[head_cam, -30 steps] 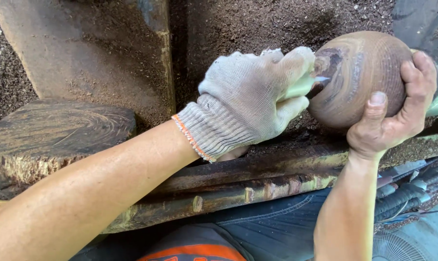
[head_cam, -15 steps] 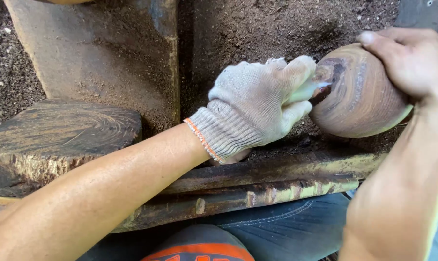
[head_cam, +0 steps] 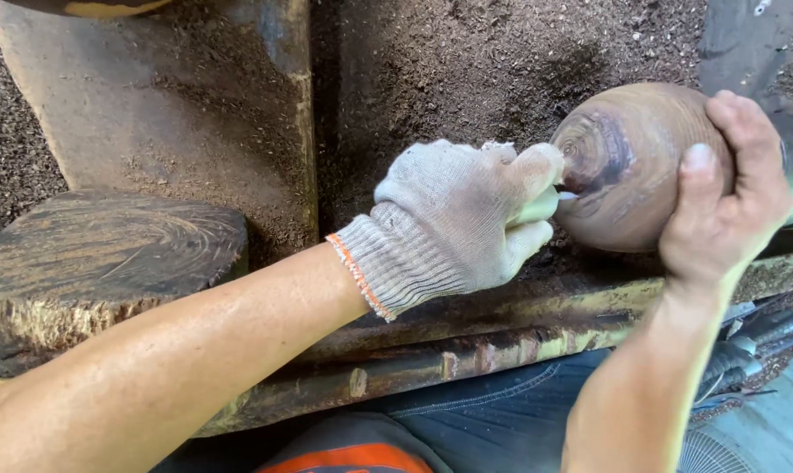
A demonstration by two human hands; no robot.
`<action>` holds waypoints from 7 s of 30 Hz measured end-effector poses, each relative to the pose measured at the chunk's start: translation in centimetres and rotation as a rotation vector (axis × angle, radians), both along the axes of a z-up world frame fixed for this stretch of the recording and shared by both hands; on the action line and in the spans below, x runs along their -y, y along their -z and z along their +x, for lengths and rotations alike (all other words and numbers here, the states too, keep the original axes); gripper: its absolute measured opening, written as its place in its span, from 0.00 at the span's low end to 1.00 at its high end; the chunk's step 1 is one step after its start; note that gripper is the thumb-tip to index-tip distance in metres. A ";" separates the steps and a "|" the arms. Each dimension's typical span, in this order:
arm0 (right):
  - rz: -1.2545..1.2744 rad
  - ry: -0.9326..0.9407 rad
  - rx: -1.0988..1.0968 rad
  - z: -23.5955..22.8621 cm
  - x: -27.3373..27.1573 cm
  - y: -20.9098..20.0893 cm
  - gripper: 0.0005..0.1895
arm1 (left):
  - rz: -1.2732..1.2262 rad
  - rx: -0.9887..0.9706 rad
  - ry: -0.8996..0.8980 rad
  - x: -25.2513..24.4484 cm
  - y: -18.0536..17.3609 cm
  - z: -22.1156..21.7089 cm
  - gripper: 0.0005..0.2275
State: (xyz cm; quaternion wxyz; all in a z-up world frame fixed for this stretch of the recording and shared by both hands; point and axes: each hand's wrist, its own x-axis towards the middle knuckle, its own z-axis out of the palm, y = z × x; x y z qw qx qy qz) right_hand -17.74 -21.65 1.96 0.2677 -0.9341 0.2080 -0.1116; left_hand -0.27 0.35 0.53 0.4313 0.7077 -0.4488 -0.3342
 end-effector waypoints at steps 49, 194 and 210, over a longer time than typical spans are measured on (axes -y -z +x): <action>-0.048 -0.076 0.155 -1.6 2.7 1.7 0.14 | -0.008 0.070 -0.068 -0.5 0.1 -0.7 0.19; 0.050 0.084 0.008 0.7 -0.9 -0.5 0.22 | 0.030 0.011 0.109 0.2 -0.4 1.3 0.19; 0.084 0.085 0.087 0.7 -0.8 -0.3 0.23 | -0.035 0.027 0.017 0.4 -0.3 0.3 0.20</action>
